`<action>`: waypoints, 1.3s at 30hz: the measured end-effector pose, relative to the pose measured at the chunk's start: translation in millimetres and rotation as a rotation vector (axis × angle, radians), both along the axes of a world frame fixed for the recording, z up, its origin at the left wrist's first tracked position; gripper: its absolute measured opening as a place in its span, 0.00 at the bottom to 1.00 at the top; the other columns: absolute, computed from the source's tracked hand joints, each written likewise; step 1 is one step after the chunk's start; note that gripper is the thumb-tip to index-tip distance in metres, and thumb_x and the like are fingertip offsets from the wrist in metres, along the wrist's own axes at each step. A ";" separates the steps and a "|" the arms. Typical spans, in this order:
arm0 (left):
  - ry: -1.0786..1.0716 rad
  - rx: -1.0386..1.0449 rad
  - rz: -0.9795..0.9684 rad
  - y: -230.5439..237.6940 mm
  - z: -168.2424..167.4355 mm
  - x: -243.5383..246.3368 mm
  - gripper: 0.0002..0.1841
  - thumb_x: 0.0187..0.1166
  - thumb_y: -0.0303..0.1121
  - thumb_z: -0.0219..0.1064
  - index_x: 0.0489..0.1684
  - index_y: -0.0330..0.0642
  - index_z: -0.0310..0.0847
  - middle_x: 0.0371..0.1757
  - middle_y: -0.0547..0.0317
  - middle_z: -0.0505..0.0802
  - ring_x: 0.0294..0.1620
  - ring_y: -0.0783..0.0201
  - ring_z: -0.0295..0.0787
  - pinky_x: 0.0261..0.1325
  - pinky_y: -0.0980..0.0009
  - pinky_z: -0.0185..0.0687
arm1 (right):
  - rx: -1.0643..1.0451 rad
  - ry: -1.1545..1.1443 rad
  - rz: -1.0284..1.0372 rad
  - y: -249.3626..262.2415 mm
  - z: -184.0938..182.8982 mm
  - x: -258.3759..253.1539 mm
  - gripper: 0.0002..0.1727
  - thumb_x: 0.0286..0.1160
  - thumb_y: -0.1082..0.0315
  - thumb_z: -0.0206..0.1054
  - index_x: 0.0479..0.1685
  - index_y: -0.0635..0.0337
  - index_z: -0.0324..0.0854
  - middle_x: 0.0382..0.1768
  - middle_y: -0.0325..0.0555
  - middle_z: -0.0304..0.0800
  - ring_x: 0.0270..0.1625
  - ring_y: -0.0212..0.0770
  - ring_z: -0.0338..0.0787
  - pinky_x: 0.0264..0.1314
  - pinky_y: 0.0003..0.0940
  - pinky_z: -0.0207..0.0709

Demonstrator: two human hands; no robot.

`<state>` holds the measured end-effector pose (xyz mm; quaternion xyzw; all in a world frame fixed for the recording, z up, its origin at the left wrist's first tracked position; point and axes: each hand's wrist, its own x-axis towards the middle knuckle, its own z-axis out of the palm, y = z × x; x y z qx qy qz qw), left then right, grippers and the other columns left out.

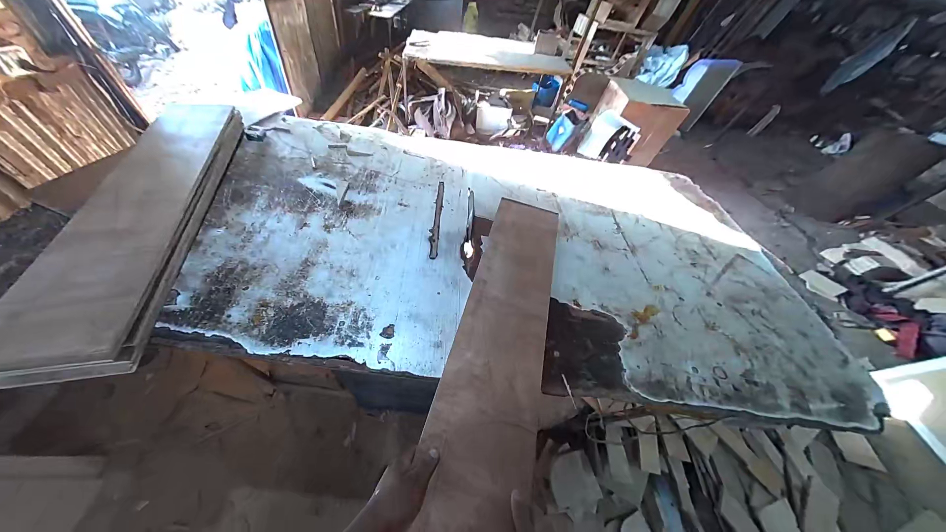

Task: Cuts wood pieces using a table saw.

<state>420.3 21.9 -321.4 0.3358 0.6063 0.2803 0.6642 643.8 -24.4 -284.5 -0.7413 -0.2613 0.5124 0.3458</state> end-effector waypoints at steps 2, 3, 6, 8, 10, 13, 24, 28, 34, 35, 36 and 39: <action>0.042 0.044 0.024 17.2 6.1 -2.3 0.26 0.85 0.57 0.62 0.68 0.48 0.81 0.51 0.56 0.96 0.52 0.61 0.96 0.60 0.55 0.92 | -0.008 0.002 0.018 14.9 0.0 1.1 0.23 0.91 0.54 0.56 0.56 0.69 0.82 0.42 0.52 0.90 0.44 0.39 0.89 0.53 0.41 0.85; 0.106 0.085 0.022 26.0 7.4 -4.1 0.26 0.83 0.57 0.64 0.71 0.51 0.80 0.54 0.58 0.95 0.53 0.62 0.95 0.61 0.56 0.92 | 0.013 -0.015 0.036 22.4 -6.6 3.1 0.24 0.91 0.53 0.57 0.54 0.70 0.83 0.39 0.54 0.91 0.42 0.42 0.91 0.51 0.44 0.86; 0.402 0.286 -0.071 42.6 14.6 -16.8 0.40 0.73 0.56 0.72 0.87 0.56 0.66 0.76 0.59 0.84 0.73 0.63 0.84 0.75 0.55 0.82 | -0.025 -0.132 0.246 53.3 -11.3 12.5 0.27 0.88 0.48 0.58 0.57 0.68 0.82 0.44 0.58 0.92 0.48 0.49 0.93 0.56 0.51 0.86; 0.591 0.407 -0.226 32.1 23.9 -25.3 0.52 0.62 0.62 0.78 0.92 0.56 0.60 0.91 0.58 0.68 0.89 0.53 0.64 0.86 0.49 0.68 | 0.022 -0.368 0.376 71.8 -7.6 25.5 0.29 0.84 0.47 0.63 0.67 0.65 0.81 0.57 0.60 0.90 0.59 0.55 0.91 0.65 0.59 0.82; 0.698 0.487 -0.389 20.3 26.8 -31.8 0.60 0.52 0.72 0.79 0.93 0.61 0.58 0.97 0.57 0.54 0.95 0.48 0.50 0.89 0.44 0.61 | 0.241 -0.589 0.408 100.5 -7.3 43.9 0.35 0.80 0.47 0.66 0.79 0.63 0.74 0.71 0.61 0.83 0.72 0.57 0.85 0.74 0.59 0.79; 0.778 0.527 -0.513 8.0 19.6 -34.9 0.66 0.46 0.74 0.81 0.96 0.67 0.51 0.99 0.56 0.44 0.98 0.49 0.36 0.93 0.46 0.52 | 0.528 -0.768 0.446 164.9 -19.3 60.6 0.44 0.75 0.42 0.66 0.86 0.63 0.66 0.84 0.60 0.70 0.87 0.57 0.68 0.88 0.57 0.64; 0.828 0.610 -0.570 29.5 20.1 -43.1 0.64 0.49 0.74 0.79 0.95 0.57 0.54 0.97 0.46 0.51 0.97 0.45 0.42 0.94 0.46 0.50 | 0.540 -1.010 0.455 259.9 -52.9 20.3 0.48 0.80 0.38 0.57 0.92 0.63 0.57 0.91 0.61 0.57 0.95 0.59 0.53 0.95 0.59 0.46; 0.876 0.653 -0.569 45.0 17.5 -58.5 0.69 0.43 0.78 0.78 0.95 0.59 0.52 0.97 0.49 0.50 0.98 0.47 0.41 0.94 0.46 0.49 | 0.540 -0.973 0.409 266.0 -52.0 8.0 0.48 0.78 0.38 0.59 0.92 0.64 0.57 0.91 0.62 0.57 0.94 0.60 0.54 0.95 0.59 0.48; 0.737 0.780 -0.498 57.9 4.9 -80.4 0.70 0.41 0.74 0.83 0.96 0.64 0.49 0.98 0.52 0.47 0.99 0.49 0.34 0.97 0.46 0.43 | 0.541 -0.934 0.387 275.1 -51.4 -4.4 0.49 0.78 0.37 0.59 0.91 0.64 0.59 0.91 0.60 0.56 0.94 0.59 0.54 0.94 0.60 0.47; 0.711 0.788 -0.489 58.6 3.4 -81.5 0.70 0.41 0.73 0.84 0.96 0.64 0.49 0.98 0.52 0.46 0.99 0.49 0.33 0.97 0.46 0.43 | 0.534 -0.930 0.386 276.2 -50.8 -5.4 0.48 0.78 0.38 0.59 0.91 0.63 0.58 0.92 0.60 0.56 0.94 0.59 0.54 0.94 0.60 0.48; 0.689 0.786 -0.485 58.6 2.9 -81.8 0.70 0.42 0.72 0.84 0.96 0.65 0.49 0.98 0.52 0.45 0.99 0.50 0.32 0.97 0.45 0.43 | 0.529 -0.929 0.385 276.4 -50.4 -5.9 0.48 0.78 0.38 0.60 0.92 0.63 0.58 0.92 0.59 0.56 0.94 0.59 0.54 0.94 0.60 0.48; 0.660 0.757 -0.491 57.5 3.8 -81.3 0.70 0.42 0.70 0.86 0.96 0.63 0.48 0.99 0.53 0.42 0.99 0.51 0.29 0.98 0.47 0.42 | 0.537 -0.930 0.382 276.8 -52.0 -5.7 0.48 0.78 0.38 0.60 0.92 0.63 0.57 0.92 0.60 0.56 0.94 0.59 0.54 0.94 0.61 0.48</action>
